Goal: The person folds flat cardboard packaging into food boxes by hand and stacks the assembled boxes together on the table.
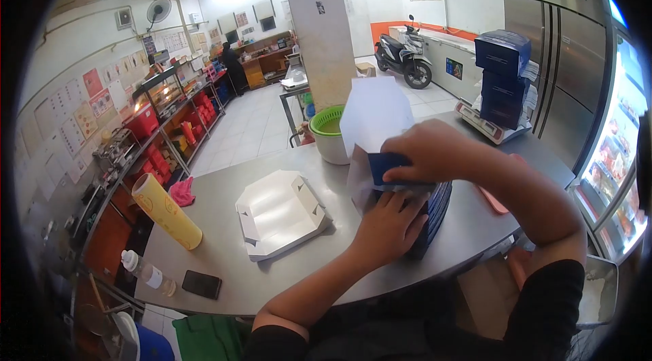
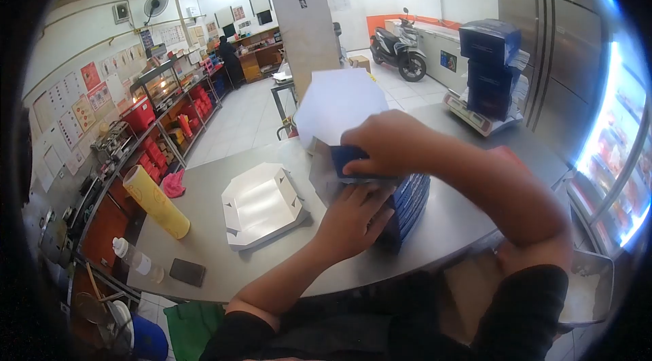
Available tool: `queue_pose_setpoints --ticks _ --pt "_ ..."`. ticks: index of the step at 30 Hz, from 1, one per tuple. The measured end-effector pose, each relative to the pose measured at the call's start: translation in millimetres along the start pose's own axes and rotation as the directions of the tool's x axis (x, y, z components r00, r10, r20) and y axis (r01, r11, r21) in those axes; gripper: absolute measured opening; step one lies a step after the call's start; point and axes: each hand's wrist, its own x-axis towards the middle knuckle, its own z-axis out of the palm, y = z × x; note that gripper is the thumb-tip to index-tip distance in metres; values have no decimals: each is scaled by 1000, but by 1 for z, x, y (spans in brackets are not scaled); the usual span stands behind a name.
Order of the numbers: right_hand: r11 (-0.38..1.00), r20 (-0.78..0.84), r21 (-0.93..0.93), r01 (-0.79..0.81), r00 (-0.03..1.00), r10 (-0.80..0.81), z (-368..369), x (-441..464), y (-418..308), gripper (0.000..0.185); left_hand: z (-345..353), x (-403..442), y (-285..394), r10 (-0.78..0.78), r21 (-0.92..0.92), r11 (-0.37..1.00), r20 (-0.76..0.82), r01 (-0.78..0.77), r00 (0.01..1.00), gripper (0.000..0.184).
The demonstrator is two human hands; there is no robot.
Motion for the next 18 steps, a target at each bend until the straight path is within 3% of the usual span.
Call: queue_pose_setpoints --ticks 3,6,12,18 --pt "983 24 -180 20 1000 -16 25 3 1 44 6 -3 4 -34 -60 998 -52 31 998 40" --pt "986 43 -166 17 999 -9 44 2 -2 42 12 -6 -2 -24 -85 996 -132 13 991 35" --pt "960 -80 -278 31 995 -56 64 -2 -7 28 17 -4 -11 -38 -123 992 -242 9 970 21" --pt "978 -121 -183 -103 989 82 77 2 -13 27 28 -6 -17 -120 -171 983 -290 72 949 12"
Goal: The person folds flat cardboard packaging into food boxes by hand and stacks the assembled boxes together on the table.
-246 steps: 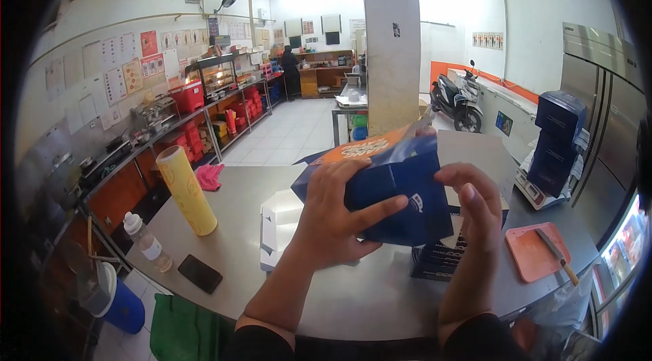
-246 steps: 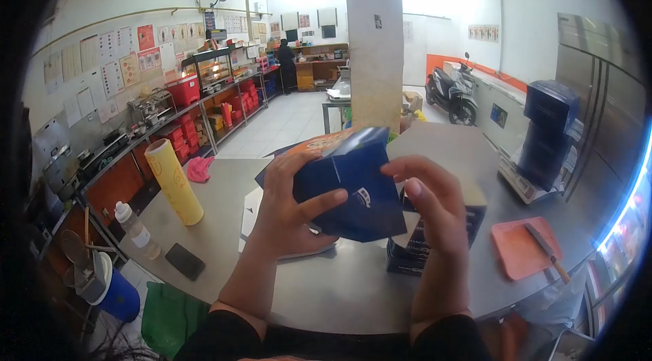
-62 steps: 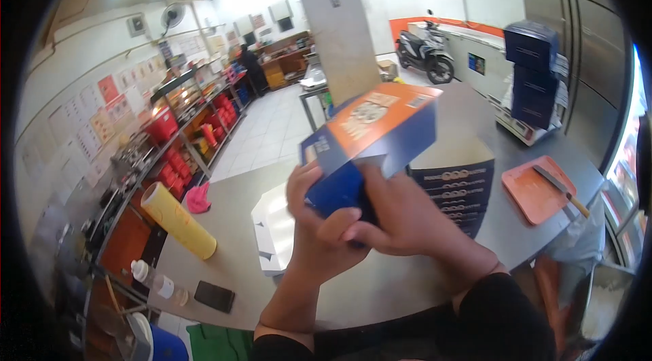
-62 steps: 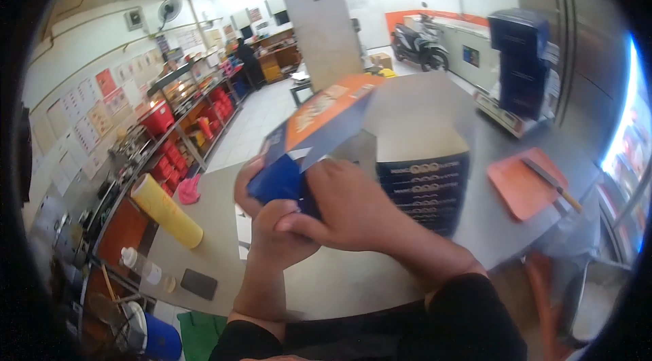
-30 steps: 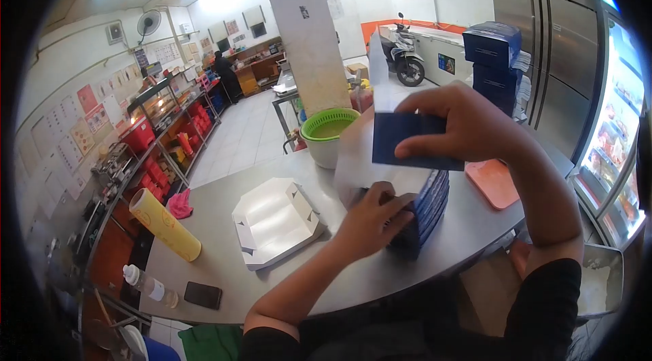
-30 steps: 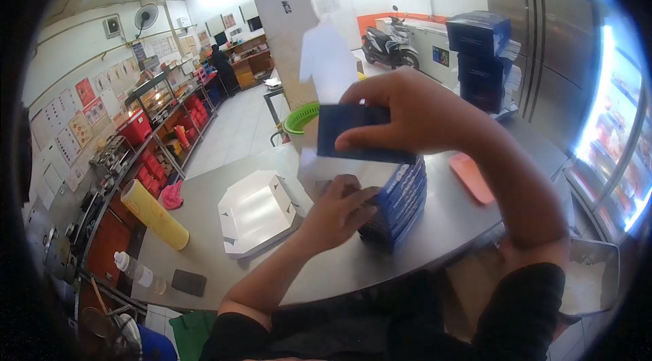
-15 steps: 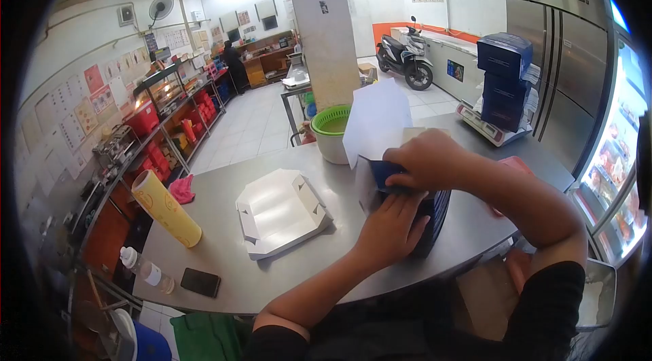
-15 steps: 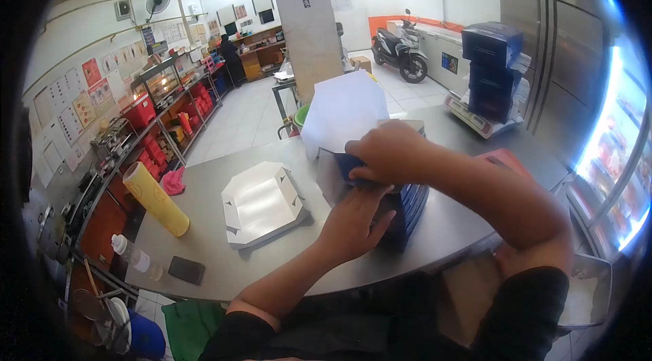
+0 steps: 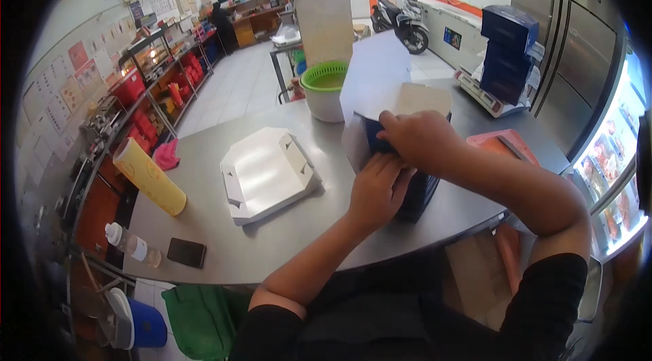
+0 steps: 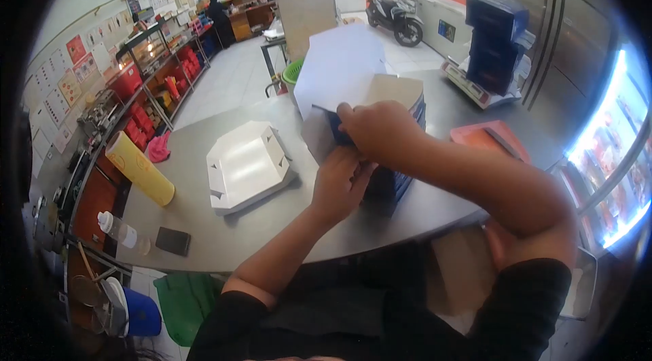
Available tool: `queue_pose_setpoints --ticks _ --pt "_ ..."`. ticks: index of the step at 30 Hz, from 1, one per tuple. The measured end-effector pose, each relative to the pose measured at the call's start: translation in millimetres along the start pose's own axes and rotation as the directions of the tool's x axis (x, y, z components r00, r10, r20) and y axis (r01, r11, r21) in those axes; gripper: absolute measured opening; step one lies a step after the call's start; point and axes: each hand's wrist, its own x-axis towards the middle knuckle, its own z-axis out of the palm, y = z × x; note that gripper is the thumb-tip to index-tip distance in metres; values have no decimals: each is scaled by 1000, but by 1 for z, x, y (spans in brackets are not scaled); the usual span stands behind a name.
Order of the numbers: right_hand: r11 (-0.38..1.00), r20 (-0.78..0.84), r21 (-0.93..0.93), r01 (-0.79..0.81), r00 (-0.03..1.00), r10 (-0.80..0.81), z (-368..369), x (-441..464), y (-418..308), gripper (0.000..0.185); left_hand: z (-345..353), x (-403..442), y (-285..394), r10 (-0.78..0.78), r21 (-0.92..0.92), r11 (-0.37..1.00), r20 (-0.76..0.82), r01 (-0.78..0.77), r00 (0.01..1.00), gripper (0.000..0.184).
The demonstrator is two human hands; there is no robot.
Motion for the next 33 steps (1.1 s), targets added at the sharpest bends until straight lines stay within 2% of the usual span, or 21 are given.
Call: queue_pose_setpoints --ticks 4,6,10,13,16,19,22,24,25,26,28,31,32,33 --pt "992 152 124 29 987 -48 1 1 12 32 -8 6 -8 80 75 994 -38 -77 996 13" --pt "975 231 222 -11 972 -42 -20 -1 14 35 -14 7 -9 13 70 998 -6 -12 1000 12" --pt "995 381 78 -69 924 34 -37 -4 3 42 -16 5 -8 -20 104 994 6 19 1000 12" --pt "999 364 -39 -9 931 22 -27 -5 2 44 -13 5 -7 -4 133 991 -8 5 1000 12" --pt "998 336 -15 60 941 -51 -24 -3 9 47 -13 7 -8 -38 92 995 19 36 999 14" --pt "998 483 65 -27 876 -8 -28 3 8 42 -14 6 -9 -57 60 997 39 55 998 15" --pt "978 516 187 -93 856 -18 -36 10 32 39 -12 5 -17 5 -2 1000 0 -5 1000 16" --pt "922 333 353 -160 942 36 -33 17 65 45 -16 3 -22 -57 -50 997 51 59 997 17" --pt "908 174 370 -196 975 139 -27 17 82 45 -18 3 -26 -86 -74 993 81 92 993 18" --pt "914 105 340 -222 975 197 -21 17 101 39 -21 4 -30 -55 -64 996 69 59 996 19" --pt "882 102 390 -266 964 246 -6 9 131 46 -25 7 -41 11 -38 999 47 -9 999 21" --pt "722 251 603 -339 940 231 9 -12 148 53 -23 9 -64 -6 -165 986 12 8 1000 29" --pt "728 273 594 -342 937 218 13 -20 150 56 -23 10 -68 -19 -194 981 2 19 1000 31" --pt "737 243 592 -327 944 223 12 -27 144 55 -23 11 -71 6 -203 979 -11 -8 1000 42"
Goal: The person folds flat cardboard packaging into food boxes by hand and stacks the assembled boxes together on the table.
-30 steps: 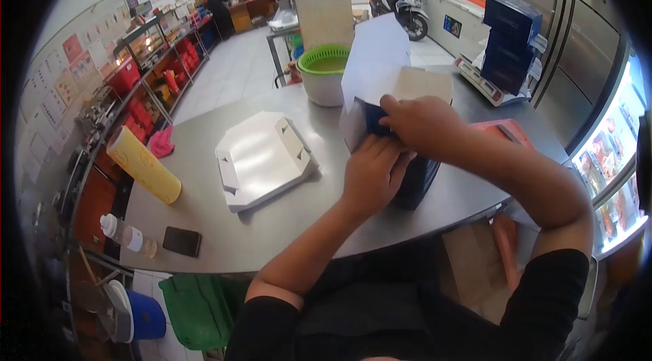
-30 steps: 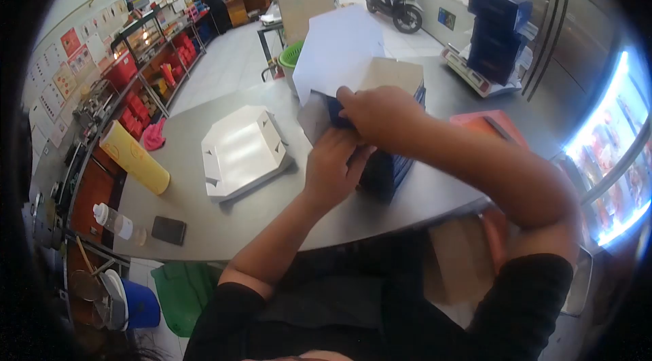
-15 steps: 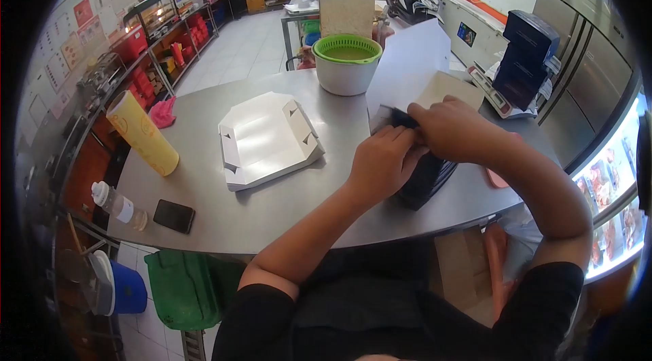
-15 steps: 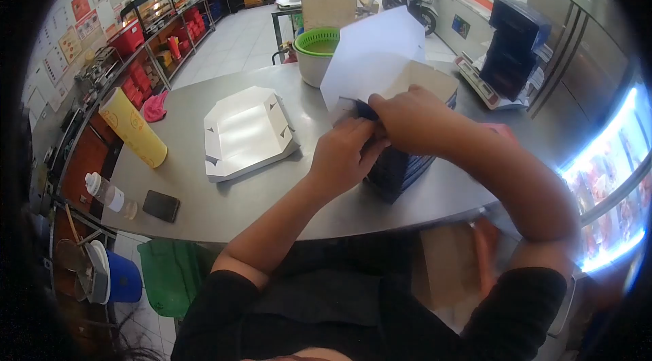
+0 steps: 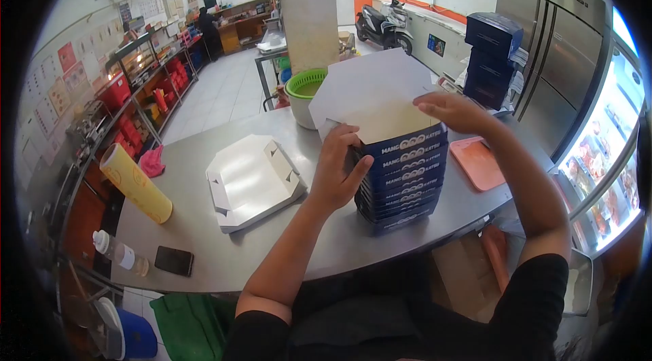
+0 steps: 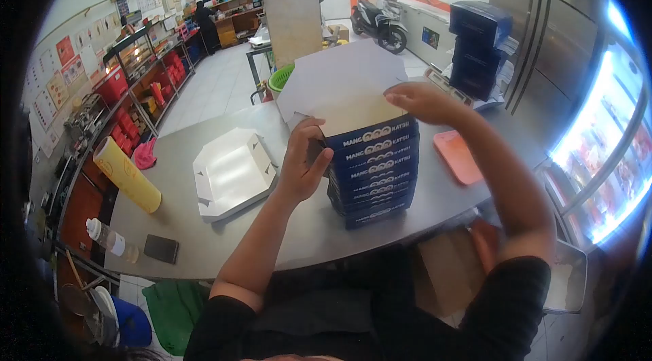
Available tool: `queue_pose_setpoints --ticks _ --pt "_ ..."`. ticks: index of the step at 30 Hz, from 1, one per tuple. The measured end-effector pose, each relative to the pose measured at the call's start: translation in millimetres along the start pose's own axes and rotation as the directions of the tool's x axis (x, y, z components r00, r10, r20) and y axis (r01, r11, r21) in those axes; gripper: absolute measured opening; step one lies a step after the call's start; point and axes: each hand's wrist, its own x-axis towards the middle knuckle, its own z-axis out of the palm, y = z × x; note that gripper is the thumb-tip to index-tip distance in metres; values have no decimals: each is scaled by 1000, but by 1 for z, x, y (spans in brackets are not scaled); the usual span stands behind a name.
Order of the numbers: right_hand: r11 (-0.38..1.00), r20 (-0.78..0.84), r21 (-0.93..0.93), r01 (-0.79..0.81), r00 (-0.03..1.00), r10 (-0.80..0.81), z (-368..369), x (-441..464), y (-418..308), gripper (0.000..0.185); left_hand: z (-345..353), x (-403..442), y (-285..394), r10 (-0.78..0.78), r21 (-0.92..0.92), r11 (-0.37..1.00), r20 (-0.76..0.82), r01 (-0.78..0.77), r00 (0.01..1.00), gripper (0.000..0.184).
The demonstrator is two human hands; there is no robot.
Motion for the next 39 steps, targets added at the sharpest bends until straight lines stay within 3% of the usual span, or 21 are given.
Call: queue_pose_setpoints --ticks 3,6,10,13,16,19,22,25,28,31,34,39 --pt "996 -65 94 -9 998 16 8 -13 1 52 1 2 2 -13 6 1000 -57 14 998 48" --pt "987 -104 158 -32 993 48 11 -23 -1 51 -4 9 13 37 137 990 28 -41 999 51" --pt "990 -169 141 -20 985 44 12 -42 -5 50 -2 12 16 5 174 985 84 -20 996 46" --pt "979 -254 195 -62 961 111 28 -50 6 49 0 13 17 -7 147 989 100 -8 995 40" --pt "939 -224 336 -72 962 154 35 -61 5 49 6 13 15 31 108 993 118 -44 993 32" --pt "866 -388 496 64 908 156 58 -70 5 52 17 12 14 33 47 998 108 -38 994 28" --pt "824 -416 552 132 899 134 74 -71 11 59 30 6 6 55 15 998 65 -56 996 29" --pt "647 -405 744 165 882 241 86 -68 2 61 39 2 0 61 -25 998 7 -61 998 28" --pt "582 -435 784 217 861 264 94 -67 1 65 42 2 -1 62 -46 997 -2 -62 998 34" --pt "284 -425 884 372 892 156 118 -68 13 72 47 0 1 44 -61 997 -34 -46 998 42" --pt "410 -554 783 469 824 116 137 -64 22 72 58 -1 2 11 -106 994 -101 -22 995 49" --pt "531 -601 714 455 789 131 140 -72 16 70 64 -2 1 -19 -185 983 -132 -6 991 54"
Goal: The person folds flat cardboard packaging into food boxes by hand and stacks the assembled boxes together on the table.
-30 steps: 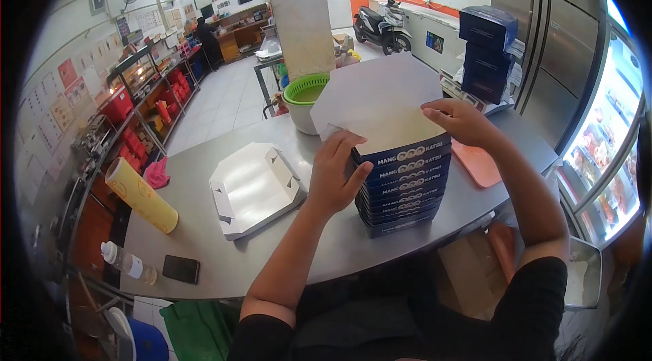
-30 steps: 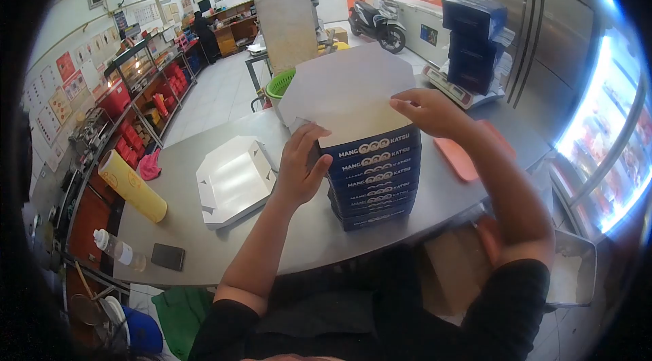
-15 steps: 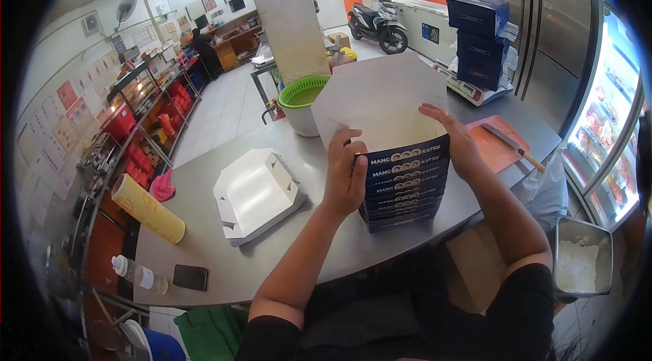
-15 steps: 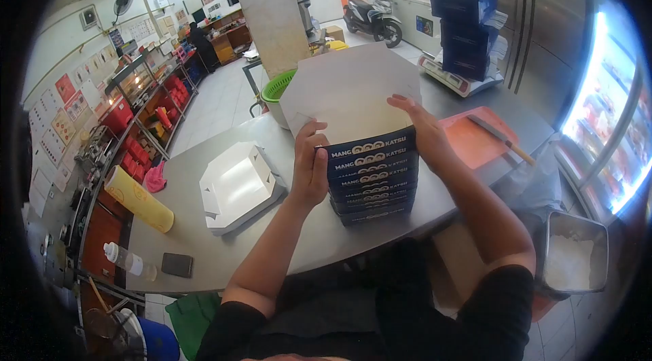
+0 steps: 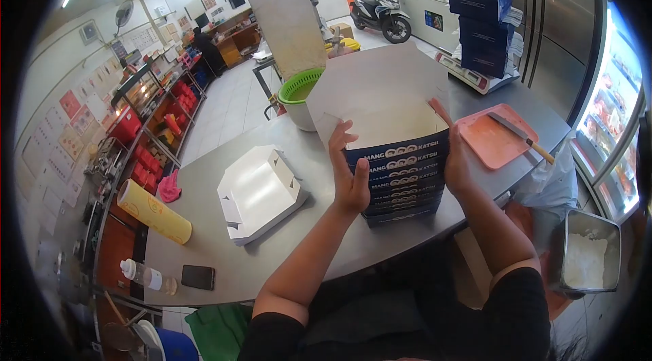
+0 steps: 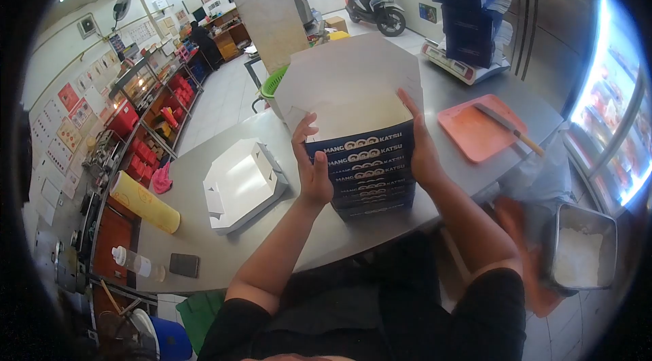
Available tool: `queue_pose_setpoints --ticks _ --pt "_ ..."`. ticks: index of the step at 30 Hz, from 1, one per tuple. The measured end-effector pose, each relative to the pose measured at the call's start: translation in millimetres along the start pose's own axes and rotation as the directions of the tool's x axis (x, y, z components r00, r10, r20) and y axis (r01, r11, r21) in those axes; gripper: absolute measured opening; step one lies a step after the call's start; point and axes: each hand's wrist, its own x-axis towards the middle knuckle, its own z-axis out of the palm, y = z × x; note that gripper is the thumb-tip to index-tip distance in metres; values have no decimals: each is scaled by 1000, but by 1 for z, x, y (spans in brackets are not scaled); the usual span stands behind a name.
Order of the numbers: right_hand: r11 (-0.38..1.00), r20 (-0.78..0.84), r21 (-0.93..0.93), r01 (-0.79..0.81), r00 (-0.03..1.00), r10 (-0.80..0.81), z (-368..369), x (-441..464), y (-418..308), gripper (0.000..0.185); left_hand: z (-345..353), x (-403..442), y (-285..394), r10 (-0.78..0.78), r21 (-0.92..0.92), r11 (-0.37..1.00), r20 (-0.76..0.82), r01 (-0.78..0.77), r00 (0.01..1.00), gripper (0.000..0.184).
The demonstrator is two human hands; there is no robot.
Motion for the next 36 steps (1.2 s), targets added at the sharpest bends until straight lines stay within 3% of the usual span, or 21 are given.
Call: queue_pose_setpoints --ticks 7,12,16,19,22,24,28,30,32,36 --pt "1000 -1 22 16 1000 -16 -8 3 4 68 -8 -1 -8 24 26 999 61 -25 998 44" --pt "993 -22 -87 80 996 -82 2 5 -6 68 -6 -5 -12 59 63 996 35 -61 998 39" --pt "980 -36 -166 107 993 -114 2 6 -8 67 -13 -3 -8 27 119 992 94 -38 995 47" --pt "784 -6 -549 290 936 -351 -2 10 -19 55 -20 0 1 -7 159 987 134 -15 991 56" --pt "531 173 -757 380 901 -399 -3 11 -48 42 -30 -3 6 2 179 983 137 -27 991 63" --pt "471 259 -774 423 891 -373 -1 12 -64 33 -47 -9 6 37 228 971 145 -70 989 67" --pt "312 408 -799 513 845 -346 2 9 -85 34 -114 -33 -15 -87 543 840 152 -9 985 83" --pt "255 441 -809 529 834 -330 14 8 -93 35 -152 -41 -29 -294 712 691 117 127 949 72" --pt "215 463 -820 530 836 -295 28 10 -100 37 -186 -63 -53 -481 767 592 90 248 872 66" --pt "234 498 -813 533 845 -192 30 20 -101 38 -212 -72 -57 -671 692 566 70 449 738 63"
